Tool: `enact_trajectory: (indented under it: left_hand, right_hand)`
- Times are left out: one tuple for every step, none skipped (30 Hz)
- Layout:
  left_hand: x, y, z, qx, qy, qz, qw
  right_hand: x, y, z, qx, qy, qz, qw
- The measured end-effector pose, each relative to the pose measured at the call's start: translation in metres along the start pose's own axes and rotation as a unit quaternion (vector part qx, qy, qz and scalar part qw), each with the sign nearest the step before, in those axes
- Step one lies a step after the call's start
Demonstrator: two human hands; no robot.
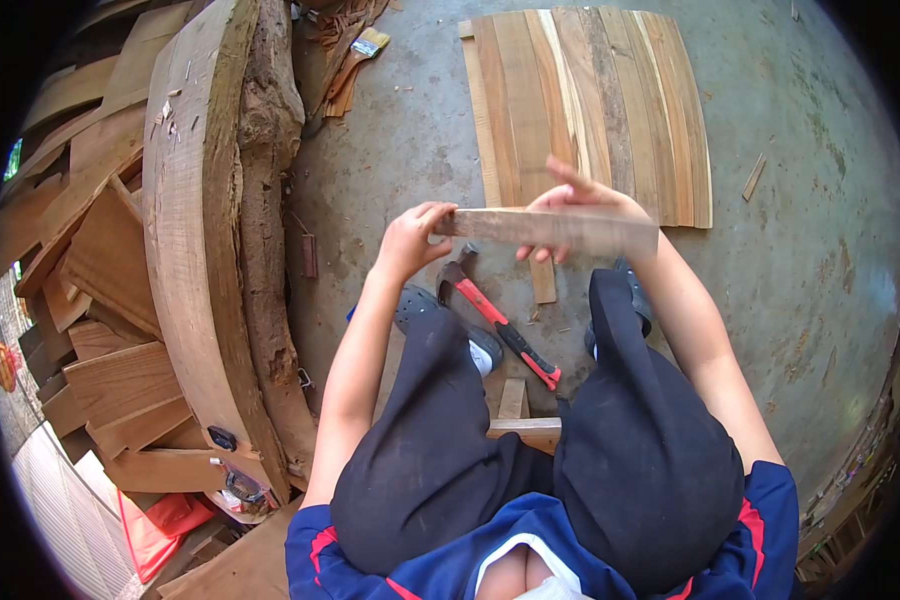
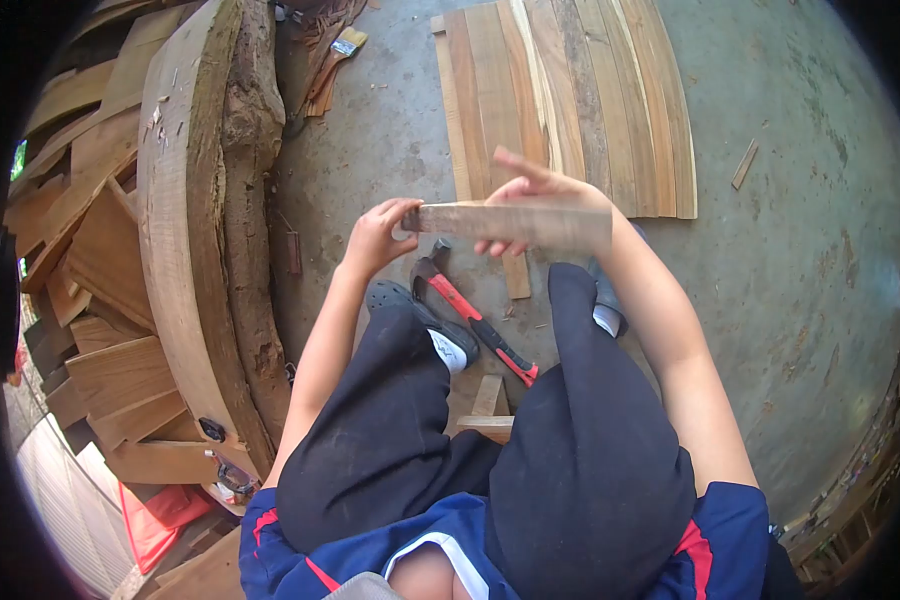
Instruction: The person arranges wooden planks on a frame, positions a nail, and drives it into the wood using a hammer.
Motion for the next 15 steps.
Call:
enact_trajectory:
  left_hand:
    - [-0.004, 0.001, 0.005, 0.024, -0.030, 0.056, 0.998]
    - [-0.002, 0.003, 0.009, 0.032, -0.027, 0.071, 0.997]
    - [0.002, 0.001, 0.013, 0.031, -0.027, 0.067, 0.997]
    - [0.003, 0.016, 0.014, -0.058, -0.033, 0.080, 0.995]
    - [0.004, 0.030, 0.011, -0.146, -0.037, 0.094, 0.984]
    - [0.007, 0.041, 0.008, -0.237, -0.019, 0.095, 0.967]
    - [0.003, 0.035, 0.008, -0.238, -0.015, 0.095, 0.966]
    - [0.028, 0.027, 0.005, -0.240, 0.086, -0.066, 0.965]
    - [0.051, 0.008, -0.001, -0.234, 0.183, -0.225, 0.928]
    - [0.049, -0.019, 0.002, -0.177, 0.185, -0.336, 0.906]
    - [0.043, -0.056, 0.002, -0.098, 0.198, -0.494, 0.841]
    - [0.016, -0.070, 0.001, -0.035, 0.209, -0.511, 0.833]
    - [0.000, -0.076, -0.004, -0.027, 0.196, -0.474, 0.858]
    - [-0.007, -0.086, -0.009, -0.019, 0.209, -0.494, 0.844]
    - [-0.010, -0.093, -0.013, -0.010, 0.222, -0.512, 0.830]
  right_hand:
    - [-0.005, 0.006, 0.006, -0.002, -0.001, -0.001, 1.000]
    - [-0.018, 0.019, 0.016, -0.009, -0.035, -0.097, 0.995]
    - [-0.026, 0.023, 0.023, -0.016, -0.071, -0.191, 0.979]
    - [-0.032, 0.029, 0.027, -0.037, -0.079, -0.115, 0.990]
    - [-0.038, 0.031, 0.032, -0.037, -0.084, -0.115, 0.989]
    - [-0.029, 0.035, 0.037, -0.070, -0.010, -0.091, 0.993]
    - [-0.020, 0.040, 0.040, -0.101, 0.064, -0.066, 0.991]
    - [-0.016, 0.042, 0.044, -0.110, 0.094, -0.064, 0.987]
    - [-0.018, 0.044, 0.051, -0.107, 0.092, -0.064, 0.988]
    - [-0.010, 0.053, 0.054, -0.145, 0.126, -0.100, 0.976]
    - [-0.002, 0.061, 0.056, -0.183, 0.160, -0.136, 0.960]
    - [-0.001, 0.068, 0.060, -0.199, 0.166, -0.157, 0.953]
    - [-0.002, 0.073, 0.066, -0.198, 0.166, -0.155, 0.953]
    - [0.001, 0.077, 0.070, -0.193, 0.177, -0.161, 0.952]
    - [0.003, 0.076, 0.073, -0.187, 0.187, -0.167, 0.950]
Point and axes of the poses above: each hand's wrist, its own z-axis towards the middle knuckle, its own y-axis out of the back of the hand, x = y × z, the point moved 10 cm from there along z, towards the middle knuckle, and after that the axes turned 8 degrees about x, right-handed, at the moved point
